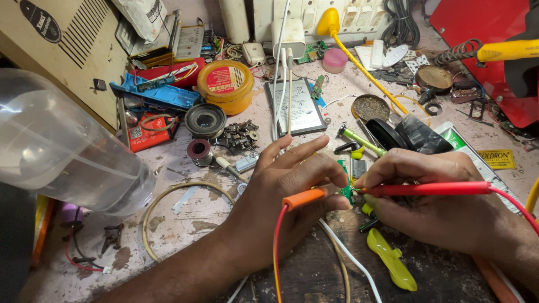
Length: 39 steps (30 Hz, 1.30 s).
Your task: The person disassembles a small yellow plastic housing to access a green circuit board. They use a screwdriver to remove a screw, then separate the board from the casing. Finally, they use a multimeter to test continuity on the circuit board.
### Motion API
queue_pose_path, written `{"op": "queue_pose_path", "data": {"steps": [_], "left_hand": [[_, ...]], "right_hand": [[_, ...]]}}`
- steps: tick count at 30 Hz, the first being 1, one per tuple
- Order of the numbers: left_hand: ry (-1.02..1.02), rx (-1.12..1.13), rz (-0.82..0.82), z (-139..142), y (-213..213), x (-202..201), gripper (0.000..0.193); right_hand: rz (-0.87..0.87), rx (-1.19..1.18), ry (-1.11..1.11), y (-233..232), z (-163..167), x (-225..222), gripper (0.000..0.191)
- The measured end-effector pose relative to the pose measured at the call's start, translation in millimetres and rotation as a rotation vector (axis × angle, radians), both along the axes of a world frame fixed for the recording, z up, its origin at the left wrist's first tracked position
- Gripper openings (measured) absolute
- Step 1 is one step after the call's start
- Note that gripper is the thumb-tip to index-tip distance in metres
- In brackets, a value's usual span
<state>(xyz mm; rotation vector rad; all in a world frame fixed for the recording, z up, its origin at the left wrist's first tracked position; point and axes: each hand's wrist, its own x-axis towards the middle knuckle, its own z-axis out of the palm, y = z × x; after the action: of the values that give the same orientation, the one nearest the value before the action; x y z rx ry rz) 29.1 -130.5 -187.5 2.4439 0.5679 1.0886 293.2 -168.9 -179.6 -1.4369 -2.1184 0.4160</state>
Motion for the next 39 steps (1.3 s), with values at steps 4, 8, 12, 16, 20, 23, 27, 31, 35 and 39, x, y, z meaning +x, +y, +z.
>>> {"op": "queue_pose_path", "data": {"steps": [4,8,12,16,20,23,27,31,35,39], "left_hand": [[0.033,-0.006,-0.001,-0.3,0.2,-0.3,0.023],[0.05,0.036,-0.017,-0.8,1.0,0.6,0.019],[0.052,0.014,-0.018,-0.6,1.2,0.9,0.021],[0.052,-0.014,0.0,0.5,0.3,1.0,0.022],[0.039,-0.041,-0.04,2.2,-1.0,-1.1,0.024],[0.058,-0.025,-0.056,2.7,-1.7,-1.8,0.023],[0.065,-0.014,-0.052,1.9,-0.5,-1.2,0.022],[0.054,-0.035,-0.053,-0.1,-0.6,0.1,0.02],[0.058,-0.032,-0.055,-1.4,-0.1,0.4,0.018],[0.064,-0.035,-0.06,-1.5,0.5,0.8,0.015]], "right_hand": [[-0.032,-0.013,-0.012,-0.3,2.5,-2.1,0.022],[-0.033,-0.023,-0.028,0.5,3.6,-2.3,0.022],[-0.001,-0.015,-0.027,0.4,4.1,-1.6,0.021],[0.007,-0.012,-0.03,0.8,4.9,-2.3,0.021],[-0.037,-0.048,-0.043,1.0,6.1,-4.4,0.021],[-0.038,-0.047,-0.038,0.8,6.6,-5.8,0.02],[-0.04,-0.052,-0.033,1.1,5.9,-5.0,0.02],[-0.005,-0.049,-0.022,1.8,3.9,-2.1,0.02],[0.052,-0.013,0.018,2.1,2.6,-1.8,0.02],[-0.01,-0.051,-0.031,1.9,5.1,-3.5,0.02]]}}
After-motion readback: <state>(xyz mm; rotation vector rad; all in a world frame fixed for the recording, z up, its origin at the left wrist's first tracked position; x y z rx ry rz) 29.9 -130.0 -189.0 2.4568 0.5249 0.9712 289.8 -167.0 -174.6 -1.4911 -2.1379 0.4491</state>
